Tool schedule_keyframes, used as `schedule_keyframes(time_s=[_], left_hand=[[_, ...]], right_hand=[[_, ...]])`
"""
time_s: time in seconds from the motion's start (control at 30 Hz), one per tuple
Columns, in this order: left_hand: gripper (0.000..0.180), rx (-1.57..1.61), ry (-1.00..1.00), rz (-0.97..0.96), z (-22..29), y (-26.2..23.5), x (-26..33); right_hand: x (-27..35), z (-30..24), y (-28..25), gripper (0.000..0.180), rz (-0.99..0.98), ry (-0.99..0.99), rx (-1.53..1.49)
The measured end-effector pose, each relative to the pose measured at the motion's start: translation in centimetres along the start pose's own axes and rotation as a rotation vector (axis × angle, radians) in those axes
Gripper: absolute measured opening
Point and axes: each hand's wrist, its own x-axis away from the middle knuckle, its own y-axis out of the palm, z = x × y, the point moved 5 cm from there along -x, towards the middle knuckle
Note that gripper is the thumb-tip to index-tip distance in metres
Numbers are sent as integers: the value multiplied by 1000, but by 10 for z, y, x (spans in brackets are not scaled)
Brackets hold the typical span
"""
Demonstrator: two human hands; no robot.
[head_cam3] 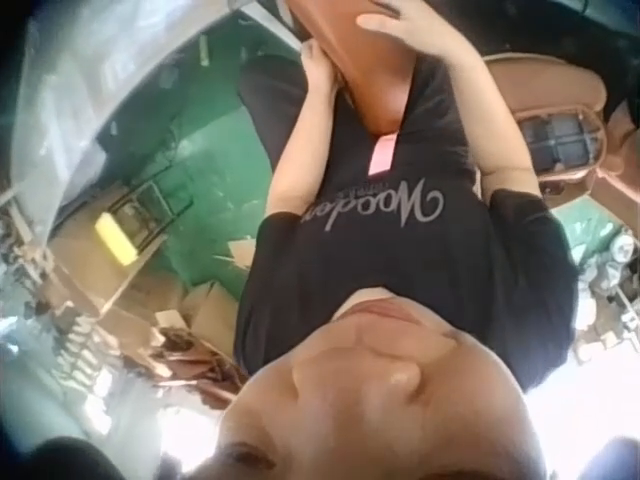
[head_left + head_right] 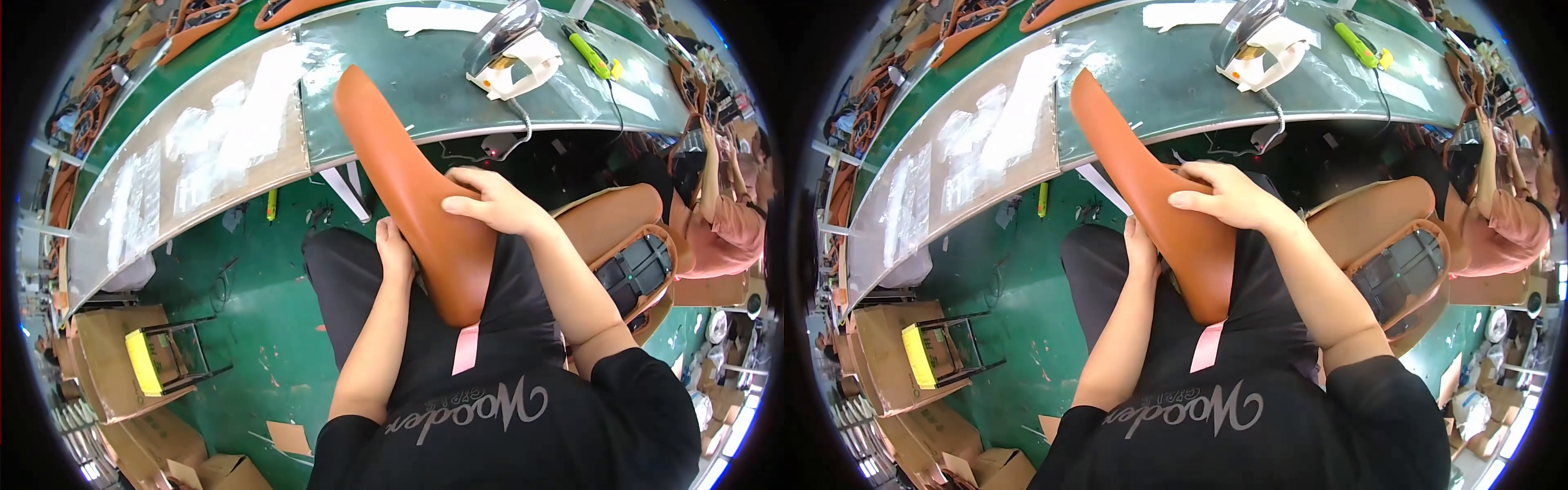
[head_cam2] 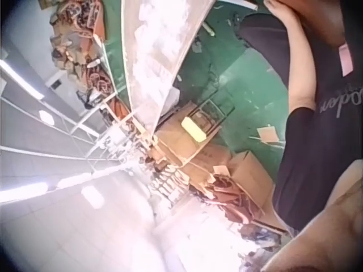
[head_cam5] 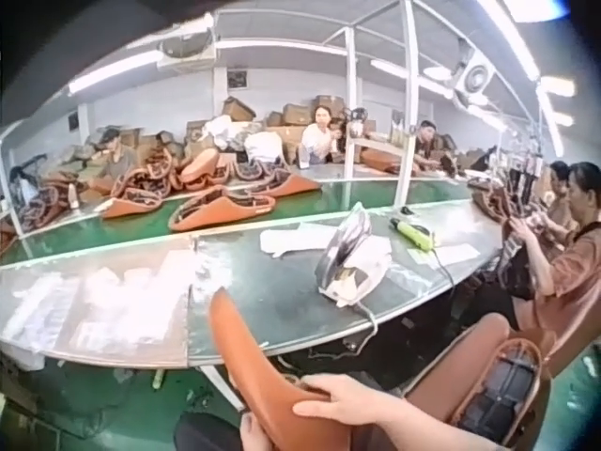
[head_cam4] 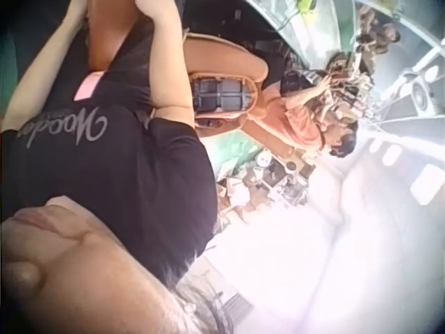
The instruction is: Applying heat-transfer logos to bicycle seat covers using an iron on a factory production line.
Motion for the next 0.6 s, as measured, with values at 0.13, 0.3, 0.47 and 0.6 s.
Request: schedule_keyframes(time_s=[0.13, 0.3, 0.47, 0.6], left_hand=[[18, 84, -34, -41, 15, 15, 7], [20, -128, 10, -85, 6, 12, 5], [21, -169, -7, -97, -14, 11, 10], [19, -214, 42, -62, -10, 6, 12]], right_hand=[[21, 5, 19, 20, 158, 138, -395], [38, 12, 22, 17, 260, 163, -504], [53, 24, 19, 18, 279, 219, -557], [55, 27, 10, 17, 252, 204, -602]])
